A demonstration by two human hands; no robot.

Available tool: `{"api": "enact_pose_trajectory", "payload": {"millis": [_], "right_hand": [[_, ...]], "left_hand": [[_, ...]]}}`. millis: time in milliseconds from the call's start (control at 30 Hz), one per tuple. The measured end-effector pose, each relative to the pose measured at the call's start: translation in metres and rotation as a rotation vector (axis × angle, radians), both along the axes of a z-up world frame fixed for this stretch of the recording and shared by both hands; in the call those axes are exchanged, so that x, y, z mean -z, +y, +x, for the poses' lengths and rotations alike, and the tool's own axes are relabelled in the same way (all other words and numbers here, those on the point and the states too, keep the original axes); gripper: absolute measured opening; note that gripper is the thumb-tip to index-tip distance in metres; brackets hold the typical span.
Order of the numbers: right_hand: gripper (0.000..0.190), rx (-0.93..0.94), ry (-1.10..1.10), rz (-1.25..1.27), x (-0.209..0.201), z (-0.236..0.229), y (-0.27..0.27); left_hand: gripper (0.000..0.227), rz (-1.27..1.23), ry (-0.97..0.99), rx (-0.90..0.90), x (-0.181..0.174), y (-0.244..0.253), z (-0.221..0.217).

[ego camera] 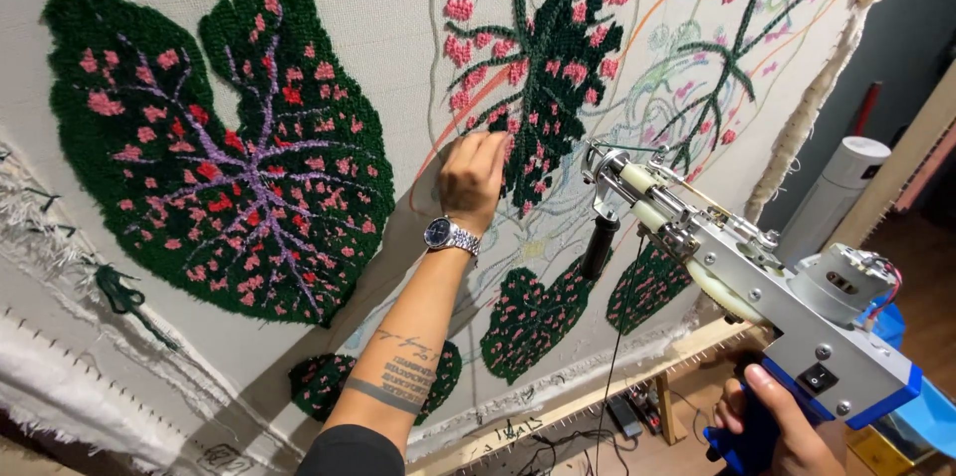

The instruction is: Using a tufting gun to apply yarn to a backing cloth to create a rug.

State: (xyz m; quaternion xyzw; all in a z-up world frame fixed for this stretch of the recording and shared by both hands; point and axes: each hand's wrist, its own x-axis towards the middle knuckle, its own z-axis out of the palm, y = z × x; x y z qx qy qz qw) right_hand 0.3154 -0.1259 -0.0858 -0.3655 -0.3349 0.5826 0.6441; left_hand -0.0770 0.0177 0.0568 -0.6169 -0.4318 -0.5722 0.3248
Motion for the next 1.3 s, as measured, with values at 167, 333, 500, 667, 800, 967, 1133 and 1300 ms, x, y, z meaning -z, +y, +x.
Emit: {"api": "enact_pose_trajectory", "payload": {"millis": [167,333,500,667,800,967,1133,1300], "right_hand": [[0.027,0.05,-0.087,0.013,-0.014,-0.007,-0.009],[0.025,0.032,-0.048,-0.001,-0.012,-0.01,-0.009],[0.027,0.132,-0.163,-0.062,-0.035,-0.025,-0.019],[0.03,0.097,-0.109,0.012,-0.014,-0.007,-0.01],[0.031,0.114,-0.16,-0.019,-0.024,-0.011,-0.015],[0.03,0.151,-0.207,-0.101,-0.031,-0.007,-0.015],[0.036,0.048,-0.232,-0.122,-0.011,0.018,-0.001],[0.039,-0.052,-0.138,-0.093,0.015,0.032,0.016]], "left_hand": [[0.011,0.058,-0.16,0.164,0.006,0.004,-0.009],[0.022,0.109,-0.101,0.215,-0.006,-0.015,-0.01],[0.02,0.019,-0.031,0.086,-0.006,-0.005,-0.002],[0.011,0.041,0.044,-0.069,-0.001,0.002,-0.005],[0.013,0.08,-0.201,0.167,0.001,0.003,-0.015],[0.014,0.02,-0.216,0.217,0.001,-0.006,-0.017],[0.021,0.144,-0.174,0.246,-0.005,-0.014,-0.015],[0.017,-0.071,-0.421,0.331,-0.007,-0.028,-0.012]]}}
